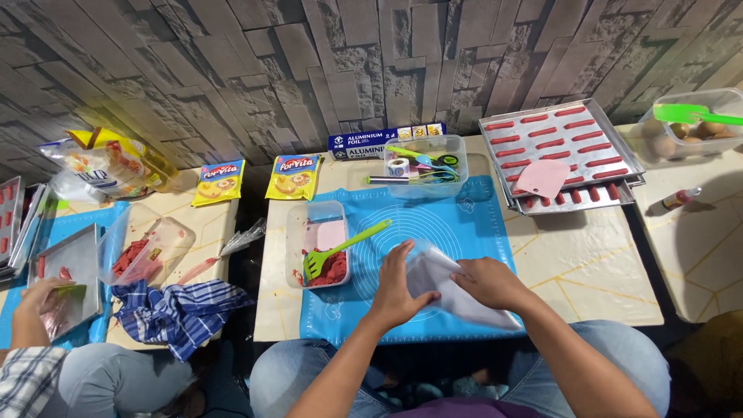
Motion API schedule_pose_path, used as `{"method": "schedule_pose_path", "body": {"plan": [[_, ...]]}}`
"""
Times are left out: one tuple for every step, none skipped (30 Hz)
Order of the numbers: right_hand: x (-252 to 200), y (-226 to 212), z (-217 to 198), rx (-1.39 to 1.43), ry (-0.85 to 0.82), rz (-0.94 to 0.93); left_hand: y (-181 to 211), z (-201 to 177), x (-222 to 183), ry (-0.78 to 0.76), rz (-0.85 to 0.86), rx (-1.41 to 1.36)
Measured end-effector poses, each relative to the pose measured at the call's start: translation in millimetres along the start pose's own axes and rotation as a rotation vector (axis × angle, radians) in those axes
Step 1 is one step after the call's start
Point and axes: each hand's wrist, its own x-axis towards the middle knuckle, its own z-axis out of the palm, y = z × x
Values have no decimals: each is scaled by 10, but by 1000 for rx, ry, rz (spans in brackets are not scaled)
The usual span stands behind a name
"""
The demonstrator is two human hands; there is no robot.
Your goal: Cleaning and organizing a baking workspace by moving items and wiping the surface.
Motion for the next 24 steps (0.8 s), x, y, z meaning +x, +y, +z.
{"method": "schedule_pose_path", "body": {"plan": [[-22, -51, -62, 0, 0, 0, -25, 26, 3, 1, 0, 0], [-43, -101, -126, 39, -24, -11, -49, 53, 8, -39, -18, -31], [-68, -145, -191, 79, -47, -20, -71, 85, 17, -81, -36, -63], [-79, -158, -239, 80, -46, -19, -131, 126, 21, -82, -35, -63], [-95, -169, -285, 142, -70, -41, -191, 170, 26, -36, -17, -105], [-110, -178, -331, 203, -94, -63, -251, 214, 31, 10, 1, -147], [-86, -125, -325, 205, -93, -61, -241, 180, 43, 7, 2, -148], [-61, -74, -318, 218, -94, -82, -232, 145, 56, -35, -76, -225], [-35, -23, -312, 230, -96, -103, -224, 109, 70, -77, -154, -301], [-35, -3, -315, 232, -95, -101, -260, 132, 61, -80, -154, -301], [-28, 15, -323, 245, -75, -65, -297, 151, 59, -105, -228, -249], [-21, 31, -331, 257, -56, -28, -335, 169, 55, -129, -302, -197], [-6, 52, -303, 258, -56, -28, -391, 197, 50, -130, -302, -197], [10, 73, -274, 267, -56, -17, -447, 225, 44, -138, -295, -255], [25, 94, -247, 276, -55, -4, -503, 251, 41, -148, -287, -313], [37, 75, -249, 277, -55, -3, -465, 245, 47, -149, -287, -313], [46, 58, -252, 292, -66, -10, -427, 245, 48, -160, -265, -379], [55, 40, -253, 307, -77, -17, -390, 244, 48, -172, -243, -446], [81, 65, -241, 306, -78, -17, -413, 265, 43, -171, -243, -447], [108, 88, -229, 331, -85, -19, -435, 285, 38, -155, -215, -506], [140, 109, -220, 356, -92, -23, -459, 300, 38, -138, -187, -565], [128, 92, -235, 354, -92, -23, -476, 288, 34, -137, -186, -565], [118, 75, -247, 383, -116, -9, -495, 278, 30, -148, -173, -575], [108, 59, -260, 411, -141, 5, -515, 267, 25, -159, -161, -585]]}}
